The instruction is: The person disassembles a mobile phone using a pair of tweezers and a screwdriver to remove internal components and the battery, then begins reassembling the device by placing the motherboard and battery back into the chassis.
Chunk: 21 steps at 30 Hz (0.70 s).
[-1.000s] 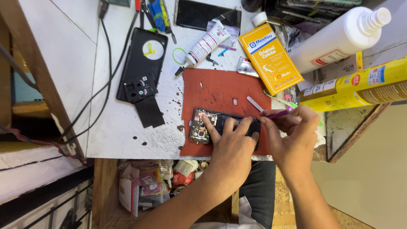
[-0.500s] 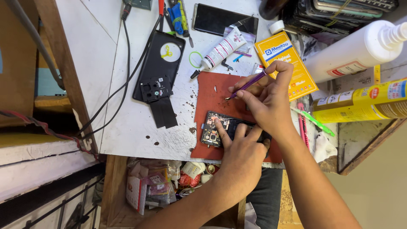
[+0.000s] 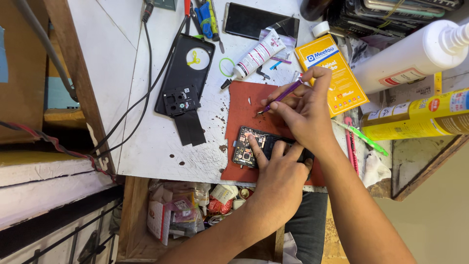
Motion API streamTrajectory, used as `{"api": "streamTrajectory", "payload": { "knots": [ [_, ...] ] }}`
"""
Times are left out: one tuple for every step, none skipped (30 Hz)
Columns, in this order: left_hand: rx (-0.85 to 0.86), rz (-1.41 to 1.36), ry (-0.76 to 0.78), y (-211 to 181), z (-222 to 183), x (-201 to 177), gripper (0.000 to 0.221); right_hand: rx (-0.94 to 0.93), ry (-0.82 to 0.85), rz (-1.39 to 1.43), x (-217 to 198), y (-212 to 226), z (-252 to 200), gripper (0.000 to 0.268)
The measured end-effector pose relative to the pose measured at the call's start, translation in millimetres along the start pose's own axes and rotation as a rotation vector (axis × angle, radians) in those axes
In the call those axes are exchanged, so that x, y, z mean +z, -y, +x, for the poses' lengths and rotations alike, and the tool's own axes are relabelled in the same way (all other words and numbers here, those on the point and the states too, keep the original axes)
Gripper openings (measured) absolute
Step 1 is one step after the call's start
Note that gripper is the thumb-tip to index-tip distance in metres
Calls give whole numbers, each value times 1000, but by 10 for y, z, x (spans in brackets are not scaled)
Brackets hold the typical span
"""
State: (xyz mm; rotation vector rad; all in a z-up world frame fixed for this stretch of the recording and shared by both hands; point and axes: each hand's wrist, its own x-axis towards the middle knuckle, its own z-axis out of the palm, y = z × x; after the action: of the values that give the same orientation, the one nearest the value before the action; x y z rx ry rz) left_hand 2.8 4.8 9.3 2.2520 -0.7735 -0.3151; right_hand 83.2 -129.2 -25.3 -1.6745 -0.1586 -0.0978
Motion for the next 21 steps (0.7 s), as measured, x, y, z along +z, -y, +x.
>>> {"api": "streamTrajectory", "payload": {
  "knots": [
    [3,0,1,-7,3,1,13,-14,19,9,0,-10,14,59],
    [6,-2,-17,-8,4,0,13,-29,40,20,4,-15,22,59],
    [9,-5,-36,-6,2,2,13,-29,40,21,-1,-12,19,59],
    [8,-4,-37,-1,-5,5,13,-4,24,66,-5,-6,13,59],
    [15,-5,-51,3,-11,10,15,21,8,112,-9,2,6,58],
    [23,-7,-64,4,-16,20,17,20,7,113,-18,13,-7,58],
    [23,-6,-63,11,-14,29,17,2,-9,110,-30,24,-25,59],
    [33,1,-91,16,-12,42,24,-14,-29,105,-49,40,-64,60],
    [43,8,-120,14,-7,56,31,-11,-33,104,-82,64,-126,60],
    [50,5,-114,10,-6,64,31,-7,-100,86,-135,100,-216,60],
    [37,-1,-101,16,-9,64,27,-3,-168,68,-182,125,-313,60],
    [22,-8,-86,18,-12,69,24,1,-176,64,-239,147,-428,60],
    [27,-13,-78,17,-6,78,24,-56,-243,114,-315,173,-560,58],
    [35,1,-98,23,-6,82,25,-82,-280,141,-365,175,-693,58],
    [43,15,-118,26,-6,87,27,-108,-317,168,-420,171,-828,57],
    [47,14,-109,29,-7,90,27,-117,-417,188,-467,153,-966,57],
    [33,19,-95,28,-6,93,28,-119,-472,198,-512,119,-1090,57],
    [22,23,-82,22,0,96,28,-124,-528,206,-565,85,-1213,57],
    [28,22,-72,15,4,99,28,-126,-571,206,-586,12,-1298,58],
    [24,38,-76,11,7,101,29,-127,-598,206,-597,-61,-1373,59],
    [20,53,-81,9,9,104,29,-128,-624,205,-602,-123,-1439,60]
  ]
}}
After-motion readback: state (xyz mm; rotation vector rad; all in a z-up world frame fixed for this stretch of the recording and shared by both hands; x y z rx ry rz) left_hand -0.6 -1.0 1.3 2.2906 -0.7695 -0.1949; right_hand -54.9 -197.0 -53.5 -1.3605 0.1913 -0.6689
